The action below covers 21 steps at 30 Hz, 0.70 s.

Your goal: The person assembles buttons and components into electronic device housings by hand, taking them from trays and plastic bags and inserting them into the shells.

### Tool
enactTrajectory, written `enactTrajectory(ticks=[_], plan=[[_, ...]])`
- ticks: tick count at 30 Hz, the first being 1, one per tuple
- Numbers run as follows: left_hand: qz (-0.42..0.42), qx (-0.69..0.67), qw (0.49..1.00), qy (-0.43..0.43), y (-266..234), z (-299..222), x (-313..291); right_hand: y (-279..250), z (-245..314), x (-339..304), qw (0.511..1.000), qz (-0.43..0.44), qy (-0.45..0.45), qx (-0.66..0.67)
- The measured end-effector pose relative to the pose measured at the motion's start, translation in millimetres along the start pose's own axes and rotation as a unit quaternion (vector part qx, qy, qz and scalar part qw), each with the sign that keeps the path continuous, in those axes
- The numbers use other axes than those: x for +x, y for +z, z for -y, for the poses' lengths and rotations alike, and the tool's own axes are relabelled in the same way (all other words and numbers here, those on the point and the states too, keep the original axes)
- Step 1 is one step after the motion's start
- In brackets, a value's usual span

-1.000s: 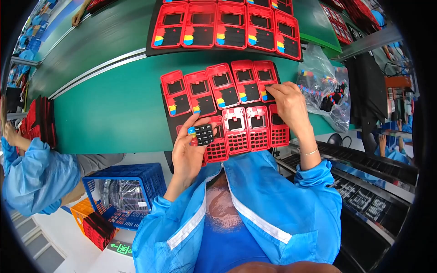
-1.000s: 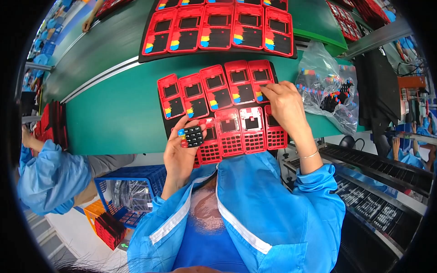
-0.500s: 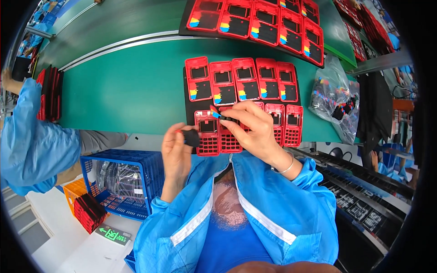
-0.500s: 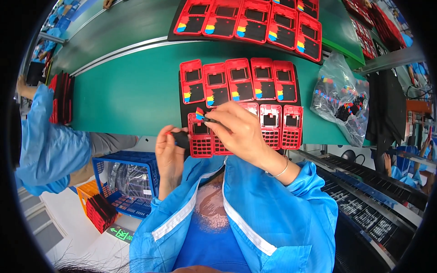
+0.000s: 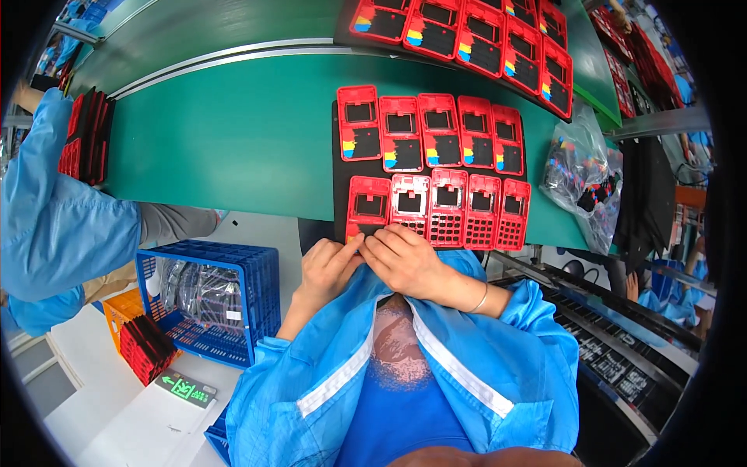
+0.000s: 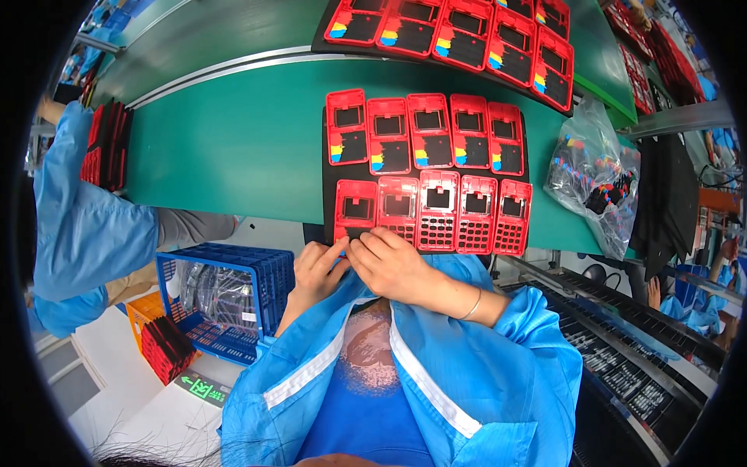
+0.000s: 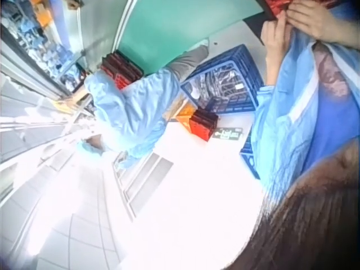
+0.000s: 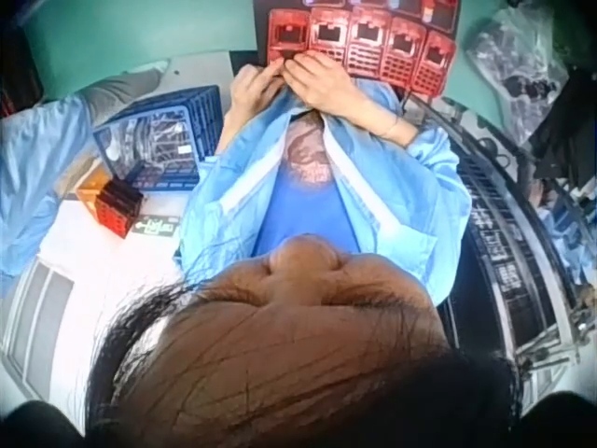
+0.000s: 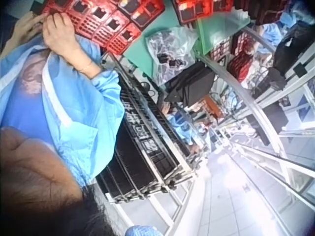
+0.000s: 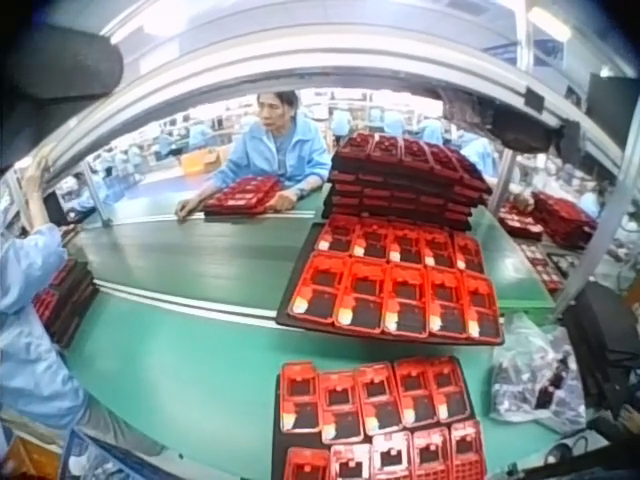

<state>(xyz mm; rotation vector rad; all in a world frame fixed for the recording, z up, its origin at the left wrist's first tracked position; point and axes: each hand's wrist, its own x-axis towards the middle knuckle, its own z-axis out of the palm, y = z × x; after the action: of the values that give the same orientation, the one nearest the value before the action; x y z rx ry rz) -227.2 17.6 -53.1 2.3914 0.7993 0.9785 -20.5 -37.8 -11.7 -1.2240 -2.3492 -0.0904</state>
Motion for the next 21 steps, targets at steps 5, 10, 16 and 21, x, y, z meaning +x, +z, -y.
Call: enactTrajectory(ticks=[5,10,16,21], plan=[[0.003,0.050,0.999,0.014,5,-4,10,-5,1,-5,1.000,0.016,0.000,-0.019],[0.052,0.097,0.993,-0.032,-3,-21,23,-13,-2,-5,0.996,0.037,0.063,-0.042],[0.042,-0.069,0.982,-0.172,-10,-19,28,-12,-15,5,0.995,0.032,0.096,-0.023],[-0.114,-0.502,0.793,-0.327,-9,-32,37,-32,-26,23,0.978,-0.048,0.166,0.119]])
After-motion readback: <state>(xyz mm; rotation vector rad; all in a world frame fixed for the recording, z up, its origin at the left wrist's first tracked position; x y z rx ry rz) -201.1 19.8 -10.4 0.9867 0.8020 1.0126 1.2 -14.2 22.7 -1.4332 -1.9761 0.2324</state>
